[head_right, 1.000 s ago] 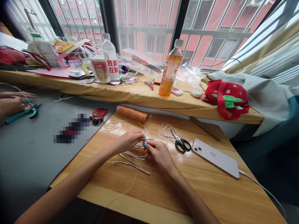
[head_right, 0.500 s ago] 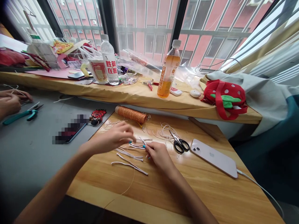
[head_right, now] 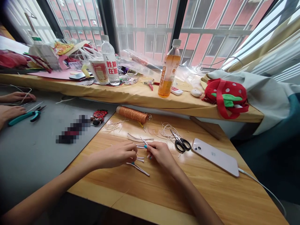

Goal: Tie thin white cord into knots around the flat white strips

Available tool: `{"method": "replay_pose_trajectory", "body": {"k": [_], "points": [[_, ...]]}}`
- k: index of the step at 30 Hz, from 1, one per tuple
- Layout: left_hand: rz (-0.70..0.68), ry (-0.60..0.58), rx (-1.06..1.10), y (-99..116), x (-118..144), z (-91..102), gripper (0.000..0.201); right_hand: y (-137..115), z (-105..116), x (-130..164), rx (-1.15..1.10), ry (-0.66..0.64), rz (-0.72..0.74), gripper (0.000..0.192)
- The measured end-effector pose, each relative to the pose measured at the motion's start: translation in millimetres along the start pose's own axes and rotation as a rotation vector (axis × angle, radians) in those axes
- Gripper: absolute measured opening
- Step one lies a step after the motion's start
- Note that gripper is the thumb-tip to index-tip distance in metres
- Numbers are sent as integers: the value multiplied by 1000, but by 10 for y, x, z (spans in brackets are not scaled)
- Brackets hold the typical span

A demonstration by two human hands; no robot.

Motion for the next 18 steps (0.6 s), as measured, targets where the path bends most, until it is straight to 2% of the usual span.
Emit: {"method": "replay_pose_trajectory", "body": {"k": [4,6,9,11,13,18], "points": [[234,146,402,-118,-40,169,11,-49,-1,3,55,32,15,25],[369,266,637,-133,-110,236,10,-91,-6,12,101,64,54,25],[487,442,919,-107,-268,236,12,-140,-13,28,146,132,108,26],[552,483,984,-96,-375,148,13,-153,-14,35,172,173,120,28],[560,492,1007,-106,-456,25,14,-150,-12,39,173,197,116,30],[603,553,947,-173,-493,-180,17,-150,2,54,148,219,110,29]]}}
Point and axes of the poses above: each hand's wrist, its own x-axis away from the middle knuckle, its own z-axis out of the back of the hand, y = z × x, the point moved 2 cm from there along -x, towards the middle knuckle, and after that the axes turned 4 degrees about x, right-handed, at the moved point
